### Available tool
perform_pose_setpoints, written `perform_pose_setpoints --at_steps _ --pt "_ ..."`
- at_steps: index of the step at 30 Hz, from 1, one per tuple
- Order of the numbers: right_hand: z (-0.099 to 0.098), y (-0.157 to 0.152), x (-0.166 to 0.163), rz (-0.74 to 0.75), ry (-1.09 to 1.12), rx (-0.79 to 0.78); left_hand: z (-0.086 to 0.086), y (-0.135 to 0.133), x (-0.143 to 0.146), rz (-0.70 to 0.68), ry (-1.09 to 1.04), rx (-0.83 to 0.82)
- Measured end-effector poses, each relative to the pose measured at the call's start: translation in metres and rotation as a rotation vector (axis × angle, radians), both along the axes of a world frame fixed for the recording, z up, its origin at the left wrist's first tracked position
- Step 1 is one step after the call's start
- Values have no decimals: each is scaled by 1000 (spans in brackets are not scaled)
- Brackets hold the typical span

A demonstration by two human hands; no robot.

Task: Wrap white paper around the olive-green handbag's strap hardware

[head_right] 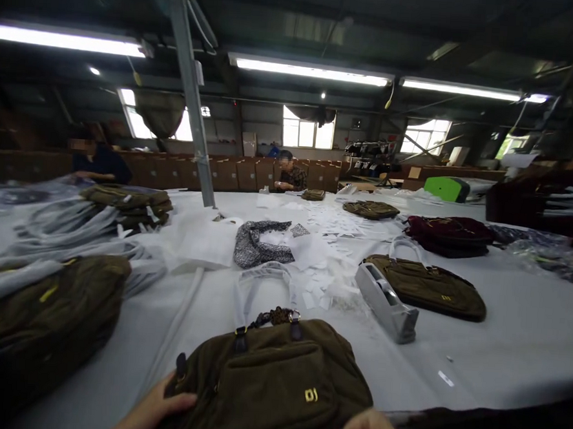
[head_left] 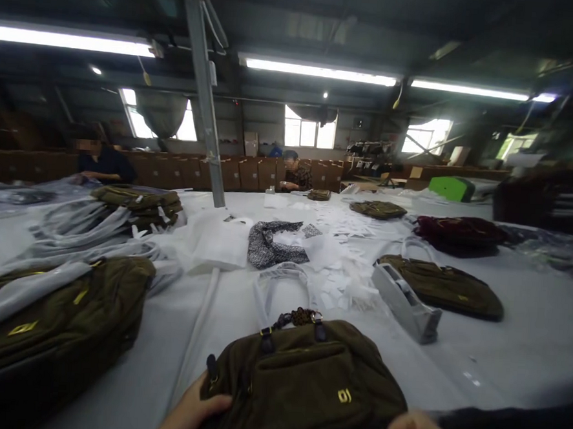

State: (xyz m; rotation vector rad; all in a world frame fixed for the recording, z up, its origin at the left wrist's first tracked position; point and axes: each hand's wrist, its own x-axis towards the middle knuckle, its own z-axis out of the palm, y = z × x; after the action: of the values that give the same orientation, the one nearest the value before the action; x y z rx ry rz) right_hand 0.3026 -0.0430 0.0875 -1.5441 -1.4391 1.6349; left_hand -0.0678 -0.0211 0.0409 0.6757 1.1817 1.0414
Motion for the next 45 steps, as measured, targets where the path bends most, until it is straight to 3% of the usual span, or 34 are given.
perform_pose_setpoints --at_steps 5,8,10,14,16,18,20,23,26,28,32,35,38,41,45 --pt "3 109 2 -69 -365 307 -4 15 -7 -127 92 35" --pt "-5 182 -26 -53 -629 438 -5 29 -13 -192 119 38" --pt "-9 222 -50 -52 -710 511 3 51 -22 -168 276 24" --pt "-16 284 -98 13 -816 637 35 134 -29 14 768 97" --pt "-22 307 -116 79 -870 676 45 185 -15 -26 819 160" --pt "-33 325 -131 120 -931 693 43 234 10 -133 888 285" --pt "-46 338 -139 134 -984 700 30 276 38 -285 1043 382" --pt "-62 350 -135 134 -1015 732 3 321 65 -388 1130 357" --pt "-63 357 -113 79 -1036 774 -14 343 68 -457 1159 320" --pt "-56 360 -97 14 -1028 810 -13 348 61 -510 1140 350" --pt "-33 366 -87 -34 -665 881 20 340 50 -613 972 445" --pt "-16 365 -101 109 -351 731 61 332 47 -638 591 336" --pt "-3 357 -121 250 -170 656 101 333 47 -563 493 327" --pt "12 350 -128 184 -191 813 127 336 48 -656 595 392" --pt "27 351 -108 204 -401 1004 137 327 45 -945 611 140"
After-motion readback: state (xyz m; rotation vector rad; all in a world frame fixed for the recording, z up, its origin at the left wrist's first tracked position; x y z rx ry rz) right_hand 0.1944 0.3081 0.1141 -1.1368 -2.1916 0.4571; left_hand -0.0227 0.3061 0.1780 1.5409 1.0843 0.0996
